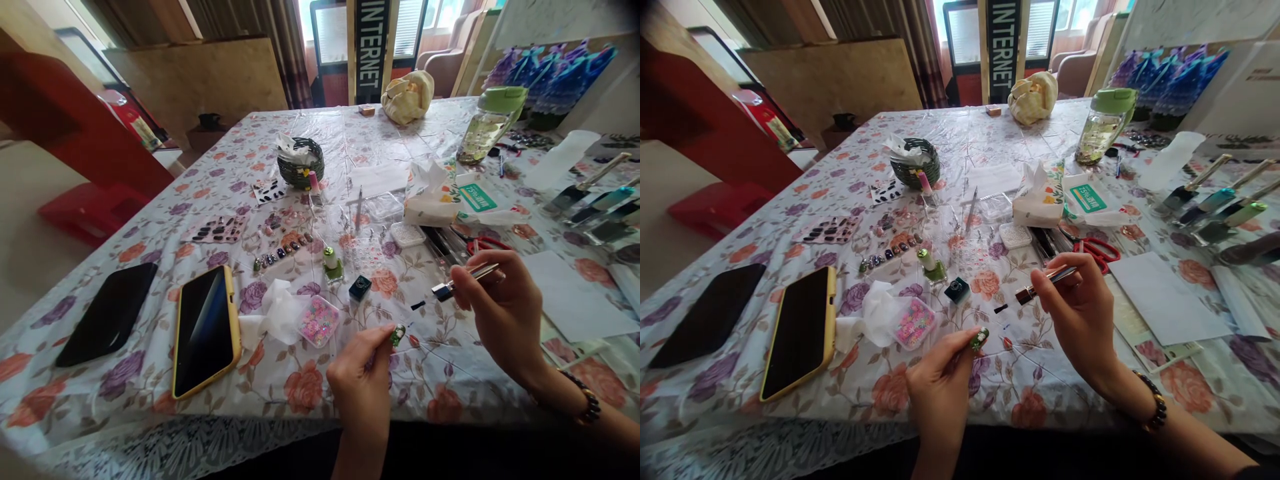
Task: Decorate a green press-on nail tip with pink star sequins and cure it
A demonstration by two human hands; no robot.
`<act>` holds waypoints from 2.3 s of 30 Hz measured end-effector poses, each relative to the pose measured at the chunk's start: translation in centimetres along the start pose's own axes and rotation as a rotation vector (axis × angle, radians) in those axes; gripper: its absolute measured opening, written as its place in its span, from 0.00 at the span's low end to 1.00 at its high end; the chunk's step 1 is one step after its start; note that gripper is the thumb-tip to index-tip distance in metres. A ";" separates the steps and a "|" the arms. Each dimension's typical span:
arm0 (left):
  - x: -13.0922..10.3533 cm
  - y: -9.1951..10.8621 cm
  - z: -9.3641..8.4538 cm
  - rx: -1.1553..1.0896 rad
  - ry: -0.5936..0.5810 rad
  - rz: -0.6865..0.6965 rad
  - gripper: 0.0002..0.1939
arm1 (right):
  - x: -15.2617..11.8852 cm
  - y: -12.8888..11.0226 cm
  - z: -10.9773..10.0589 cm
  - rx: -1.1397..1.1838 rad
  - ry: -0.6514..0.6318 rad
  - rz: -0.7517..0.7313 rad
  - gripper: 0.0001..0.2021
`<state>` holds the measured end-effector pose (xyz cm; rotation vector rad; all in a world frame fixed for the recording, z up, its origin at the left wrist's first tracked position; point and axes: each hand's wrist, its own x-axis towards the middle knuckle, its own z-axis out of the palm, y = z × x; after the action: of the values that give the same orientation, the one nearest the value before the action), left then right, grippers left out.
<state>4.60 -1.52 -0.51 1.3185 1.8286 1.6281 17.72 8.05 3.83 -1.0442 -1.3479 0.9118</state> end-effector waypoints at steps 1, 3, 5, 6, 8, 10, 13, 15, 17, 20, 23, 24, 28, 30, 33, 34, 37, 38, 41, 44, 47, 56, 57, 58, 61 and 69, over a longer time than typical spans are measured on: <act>0.0 0.0 0.0 0.006 -0.010 0.003 0.10 | 0.2 -0.1 0.1 0.007 -0.010 0.000 0.10; 0.1 0.1 0.1 0.021 -0.043 0.009 0.09 | 0.6 -0.4 0.6 0.004 -0.037 0.005 0.10; 0.2 0.2 0.1 0.037 -0.078 0.013 0.09 | 1.1 -0.6 1.3 -0.031 -0.059 0.003 0.10; 0.2 0.1 0.2 0.044 -0.091 0.013 0.09 | 1.4 -0.6 1.8 -0.057 -0.068 -0.006 0.10; 0.2 0.0 0.2 0.053 -0.108 0.011 0.09 | 1.9 -0.6 2.7 -0.101 -0.095 -0.024 0.11; 0.1 -0.3 0.3 0.053 -0.102 0.024 0.09 | 2.3 -0.4 3.7 -0.109 -0.132 -0.027 0.12; 0.0 -0.7 0.4 0.033 -0.076 0.053 0.10 | 2.5 0.0 4.7 -0.092 -0.170 -0.017 0.13; 0.0 -0.7 0.4 0.028 -0.084 0.050 0.10 | 2.6 0.2 5.1 -0.091 -0.177 -0.015 0.13; 0.0 -0.5 0.3 0.037 -0.108 0.033 0.09 | 2.5 0.4 5.3 -0.104 -0.183 -0.008 0.13; 0.1 -0.1 0.2 0.044 -0.116 0.021 0.09 | 2.5 0.7 5.4 -0.148 -0.191 0.003 0.14; 0.2 -0.1 0.2 0.038 -0.107 0.034 0.09 | 2.5 0.9 5.4 -0.192 -0.192 0.000 0.14; 0.2 -0.2 0.2 0.032 -0.101 0.043 0.09 | 2.5 1.0 5.3 -0.199 -0.192 -0.002 0.14; 0.1 -0.5 0.4 0.007 -0.079 0.072 0.11 | 2.7 1.2 5.1 -0.214 -0.176 -0.006 0.14; 0.0 -0.7 0.4 0.003 -0.081 0.073 0.11 | 2.8 1.2 4.9 -0.209 -0.163 -0.007 0.14; -0.2 -0.9 0.5 0.004 -0.080 0.063 0.11 | 2.8 1.2 4.7 -0.140 -0.172 -0.015 0.13; -0.2 -0.9 0.5 0.007 -0.079 0.059 0.11 | 2.7 1.2 4.6 -0.113 -0.184 -0.023 0.13; -0.2 -0.7 0.4 0.013 -0.066 0.053 0.10 | 2.3 1.1 4.5 -0.072 -0.208 -0.057 0.12; -0.2 -0.6 0.4 0.018 -0.067 0.047 0.10 | 2.2 1.1 4.5 -0.074 -0.211 -0.068 0.12; 0.0 -0.2 0.2 0.038 -0.063 0.028 0.10 | 1.9 1.2 4.5 -0.104 -0.217 -0.095 0.12; 0.2 0.0 0.0 0.057 -0.047 0.009 0.10 | 1.7 1.5 4.3 -0.134 -0.236 -0.119 0.12; 0.2 0.0 0.0 0.074 -0.028 0.004 0.10 | 1.5 1.7 4.2 -0.129 -0.243 -0.158 0.12; 0.1 -0.3 0.2 0.136 0.022 0.067 0.10 | 1.0 0.9 3.1 -0.040 -0.177 -0.212 0.12; 0.1 -0.3 0.3 0.143 0.033 0.077 0.10 | 1.0 0.7 3.0 -0.019 -0.153 -0.204 0.12; 0.0 -0.3 0.3 0.152 0.040 0.085 0.09 | 0.9 0.4 2.8 -0.003 -0.135 -0.188 0.12; 0.0 -0.2 0.4 0.184 0.033 0.101 0.09 | 0.7 -0.4 2.2 0.033 -0.143 -0.091 0.12; 0.1 0.0 0.4 0.190 -0.001 0.109 0.09 | 0.1 -0.6 1.9 0.057 -0.339 0.124 0.13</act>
<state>4.85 -1.18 -0.56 1.5231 1.9830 1.5370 15.79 8.13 4.30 -0.9664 -1.5364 1.2550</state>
